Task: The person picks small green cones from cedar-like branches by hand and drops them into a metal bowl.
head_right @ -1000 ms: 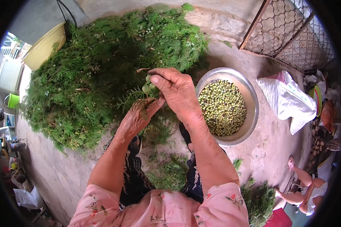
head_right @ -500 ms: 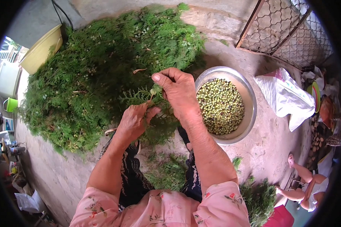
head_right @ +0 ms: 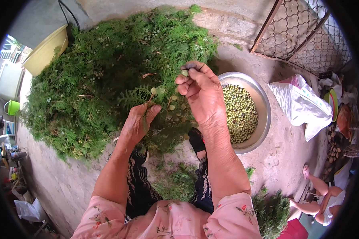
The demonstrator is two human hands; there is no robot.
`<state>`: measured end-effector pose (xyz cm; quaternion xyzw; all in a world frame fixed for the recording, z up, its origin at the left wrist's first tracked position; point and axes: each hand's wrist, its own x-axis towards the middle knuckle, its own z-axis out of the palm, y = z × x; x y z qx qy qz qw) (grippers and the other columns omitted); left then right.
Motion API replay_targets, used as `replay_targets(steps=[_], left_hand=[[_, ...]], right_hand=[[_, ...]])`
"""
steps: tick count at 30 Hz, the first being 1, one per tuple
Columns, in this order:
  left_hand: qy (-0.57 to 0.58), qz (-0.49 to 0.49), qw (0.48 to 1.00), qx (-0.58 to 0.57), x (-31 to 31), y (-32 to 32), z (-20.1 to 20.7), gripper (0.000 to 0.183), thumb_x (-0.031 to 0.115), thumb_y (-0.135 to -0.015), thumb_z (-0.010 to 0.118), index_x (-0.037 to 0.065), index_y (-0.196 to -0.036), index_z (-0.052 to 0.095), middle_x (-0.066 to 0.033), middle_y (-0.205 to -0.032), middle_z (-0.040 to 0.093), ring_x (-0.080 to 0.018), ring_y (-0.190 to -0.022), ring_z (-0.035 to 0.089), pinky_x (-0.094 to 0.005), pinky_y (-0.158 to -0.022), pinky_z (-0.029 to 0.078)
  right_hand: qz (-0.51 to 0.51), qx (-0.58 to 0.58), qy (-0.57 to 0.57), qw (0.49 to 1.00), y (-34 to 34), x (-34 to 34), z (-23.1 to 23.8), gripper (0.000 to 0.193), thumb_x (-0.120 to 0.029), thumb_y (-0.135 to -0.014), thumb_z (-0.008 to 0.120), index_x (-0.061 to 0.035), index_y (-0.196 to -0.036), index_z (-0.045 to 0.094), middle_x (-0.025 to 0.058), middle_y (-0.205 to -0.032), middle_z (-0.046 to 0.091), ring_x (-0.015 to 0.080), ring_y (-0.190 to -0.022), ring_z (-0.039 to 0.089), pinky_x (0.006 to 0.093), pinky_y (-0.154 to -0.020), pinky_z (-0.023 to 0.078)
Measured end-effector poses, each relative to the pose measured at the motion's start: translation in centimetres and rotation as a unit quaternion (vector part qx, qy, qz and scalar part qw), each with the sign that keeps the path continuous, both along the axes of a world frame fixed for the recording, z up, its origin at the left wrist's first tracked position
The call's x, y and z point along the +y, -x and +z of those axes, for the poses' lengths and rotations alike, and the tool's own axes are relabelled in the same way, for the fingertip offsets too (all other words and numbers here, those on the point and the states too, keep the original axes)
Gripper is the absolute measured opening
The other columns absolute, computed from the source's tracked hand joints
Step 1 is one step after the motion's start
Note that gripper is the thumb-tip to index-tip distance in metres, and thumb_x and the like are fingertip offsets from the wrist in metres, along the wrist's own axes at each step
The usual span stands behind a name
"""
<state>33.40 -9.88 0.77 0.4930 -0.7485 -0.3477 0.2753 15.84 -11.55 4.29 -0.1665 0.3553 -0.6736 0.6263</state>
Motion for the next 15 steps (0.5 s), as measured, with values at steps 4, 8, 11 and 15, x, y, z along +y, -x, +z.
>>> replay_targets(steps=[4,8,11,15], left_hand=[[-0.013,0.006,1.000,0.026,-0.2,0.1,0.2,0.036,0.030,-0.087,0.049,-0.004,-0.075,0.051,-0.0230,-0.062,0.049,-0.0422,-0.062,0.046,-0.0437,-0.054,0.036],[-0.008,0.001,1.000,0.029,0.3,0.6,0.4,0.035,0.030,-0.087,0.049,-0.003,-0.077,0.052,-0.0227,-0.061,0.048,-0.0414,-0.060,0.044,-0.0428,-0.054,0.036],[-0.069,-0.004,0.997,0.038,0.1,0.7,0.9,0.036,0.032,-0.086,0.051,-0.002,-0.079,0.054,-0.0199,-0.064,0.049,-0.0363,-0.062,0.045,-0.0414,-0.057,0.036],[-0.060,-0.006,0.997,0.042,0.3,1.2,0.9,0.036,0.033,-0.085,0.053,-0.002,-0.080,0.055,-0.0175,-0.065,0.050,-0.0319,-0.062,0.045,-0.0400,-0.057,0.036]], right_hand=[[0.085,0.130,0.019,0.988,0.1,0.7,0.3,0.013,-0.006,-0.077,0.063,-0.0040,-0.090,0.059,0.0023,-0.071,0.057,0.0085,-0.057,0.052,0.0197,-0.049,0.040],[0.139,0.318,0.050,0.937,-1.0,0.9,-1.3,0.022,-0.006,-0.072,0.068,-0.0046,-0.093,0.061,-0.0008,-0.069,0.057,0.0043,-0.055,0.049,0.0170,-0.047,0.039],[0.142,0.344,0.049,0.927,-1.0,0.8,-1.5,0.016,-0.007,-0.075,0.065,-0.0048,-0.091,0.062,-0.0009,-0.070,0.060,0.0037,-0.053,0.047,0.0161,-0.046,0.037],[0.101,0.281,-0.050,0.953,-1.1,1.0,-1.0,0.011,-0.009,-0.078,0.062,-0.0042,-0.088,0.062,-0.0002,-0.063,0.057,0.0057,-0.048,0.044,0.0187,-0.043,0.036]])
